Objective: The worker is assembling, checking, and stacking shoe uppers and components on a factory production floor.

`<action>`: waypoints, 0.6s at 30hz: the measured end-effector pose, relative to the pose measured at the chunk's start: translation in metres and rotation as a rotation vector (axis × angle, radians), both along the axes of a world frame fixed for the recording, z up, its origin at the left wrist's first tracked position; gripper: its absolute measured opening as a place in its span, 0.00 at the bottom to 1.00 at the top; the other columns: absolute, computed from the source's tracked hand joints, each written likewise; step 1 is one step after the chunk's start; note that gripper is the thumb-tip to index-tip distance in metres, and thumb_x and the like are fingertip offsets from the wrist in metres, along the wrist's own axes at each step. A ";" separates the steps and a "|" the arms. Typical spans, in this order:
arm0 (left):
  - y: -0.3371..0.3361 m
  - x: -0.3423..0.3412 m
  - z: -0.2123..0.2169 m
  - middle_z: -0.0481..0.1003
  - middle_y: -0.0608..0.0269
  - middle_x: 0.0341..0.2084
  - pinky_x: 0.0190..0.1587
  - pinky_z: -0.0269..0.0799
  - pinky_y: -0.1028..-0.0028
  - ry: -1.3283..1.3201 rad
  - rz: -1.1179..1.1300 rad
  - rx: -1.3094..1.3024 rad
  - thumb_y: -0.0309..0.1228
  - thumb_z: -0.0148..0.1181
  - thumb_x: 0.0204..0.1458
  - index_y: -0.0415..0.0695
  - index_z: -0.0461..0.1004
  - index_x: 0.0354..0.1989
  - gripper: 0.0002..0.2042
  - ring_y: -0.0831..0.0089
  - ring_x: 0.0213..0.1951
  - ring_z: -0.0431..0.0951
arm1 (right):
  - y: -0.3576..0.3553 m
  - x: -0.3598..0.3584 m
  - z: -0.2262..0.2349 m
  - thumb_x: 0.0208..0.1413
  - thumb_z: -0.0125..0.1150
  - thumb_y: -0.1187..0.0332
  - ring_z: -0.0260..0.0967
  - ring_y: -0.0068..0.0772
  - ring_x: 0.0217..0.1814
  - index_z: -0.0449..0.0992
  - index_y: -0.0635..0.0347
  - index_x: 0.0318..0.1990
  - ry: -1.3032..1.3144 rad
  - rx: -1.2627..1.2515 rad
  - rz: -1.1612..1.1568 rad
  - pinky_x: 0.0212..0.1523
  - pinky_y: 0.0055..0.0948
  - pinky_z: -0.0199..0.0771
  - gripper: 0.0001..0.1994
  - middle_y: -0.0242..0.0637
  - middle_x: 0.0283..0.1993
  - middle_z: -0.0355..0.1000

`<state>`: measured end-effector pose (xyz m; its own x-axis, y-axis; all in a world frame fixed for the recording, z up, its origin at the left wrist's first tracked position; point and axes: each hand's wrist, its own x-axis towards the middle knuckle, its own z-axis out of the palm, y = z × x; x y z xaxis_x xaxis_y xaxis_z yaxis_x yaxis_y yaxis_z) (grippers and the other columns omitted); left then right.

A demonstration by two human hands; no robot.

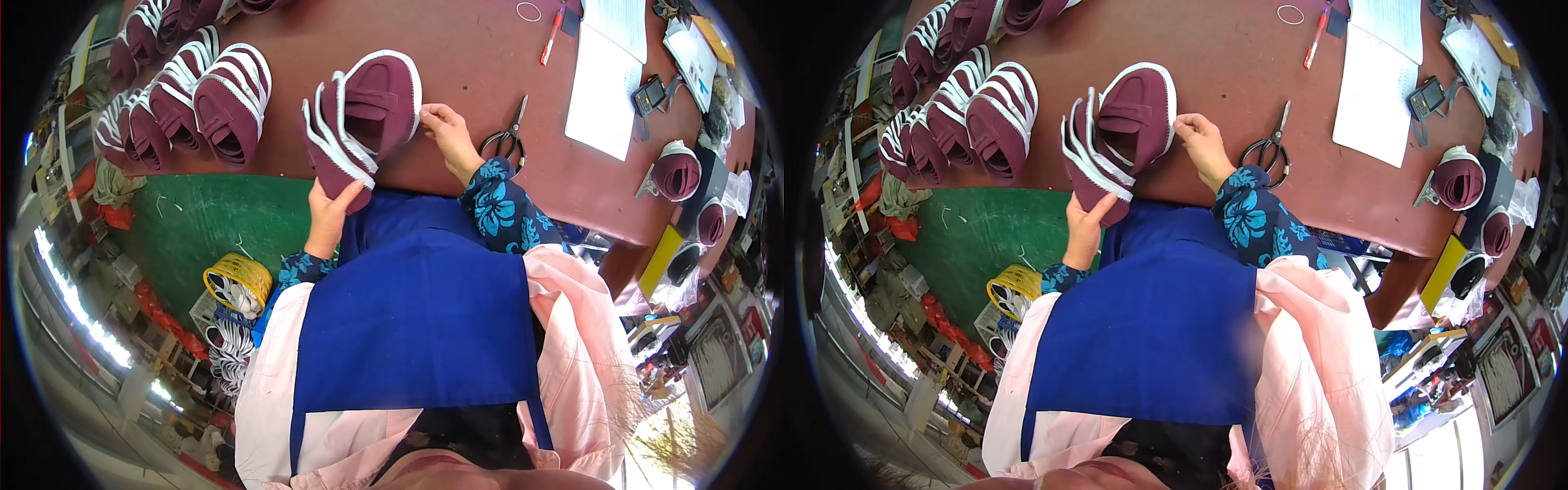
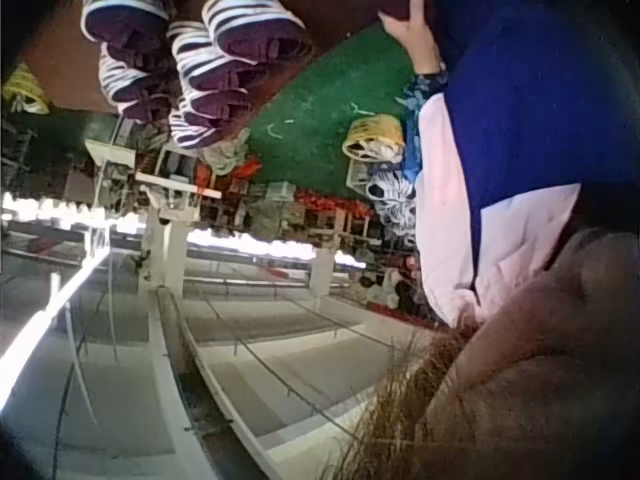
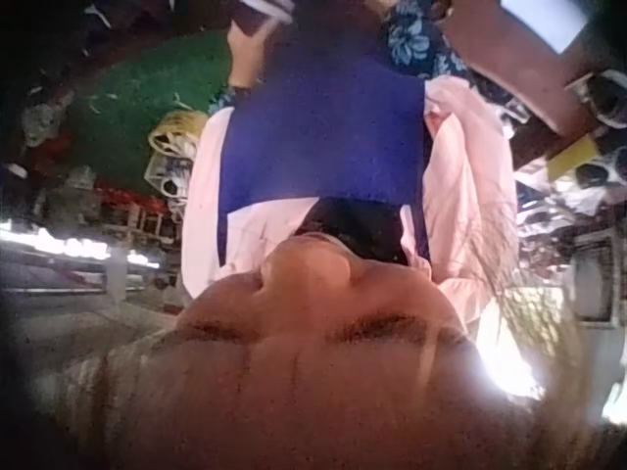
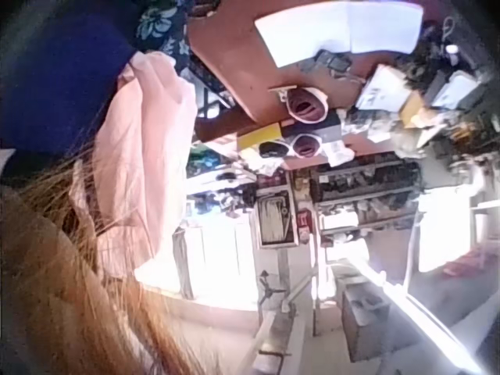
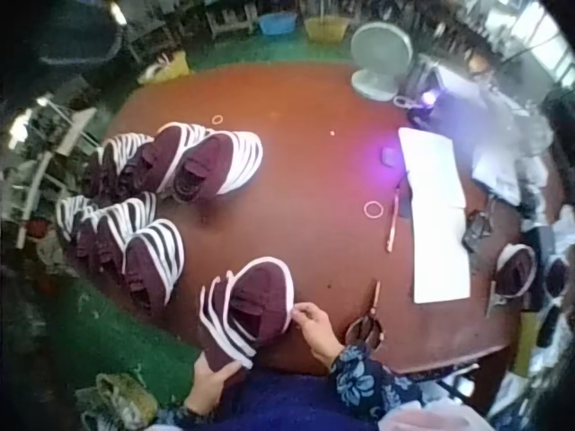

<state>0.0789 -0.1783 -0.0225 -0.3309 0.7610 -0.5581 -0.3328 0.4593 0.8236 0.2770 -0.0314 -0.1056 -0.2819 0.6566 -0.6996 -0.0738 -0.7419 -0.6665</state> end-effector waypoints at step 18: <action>-0.076 -0.035 -0.016 0.76 0.43 0.33 0.39 0.71 0.54 1.329 -0.674 0.051 0.30 0.66 0.50 0.32 0.73 0.43 0.16 0.45 0.35 0.76 | 0.013 -0.098 0.083 0.59 0.64 0.74 0.71 0.30 0.58 0.68 0.65 0.61 0.539 0.086 0.191 0.63 0.34 0.69 0.23 0.37 0.57 0.73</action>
<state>0.0440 -0.2547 -0.0385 -0.1504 0.9829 -0.1064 0.9130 0.1794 0.3665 0.1785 -0.0188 -0.0227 -0.7029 0.6071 -0.3707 -0.2895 -0.7202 -0.6305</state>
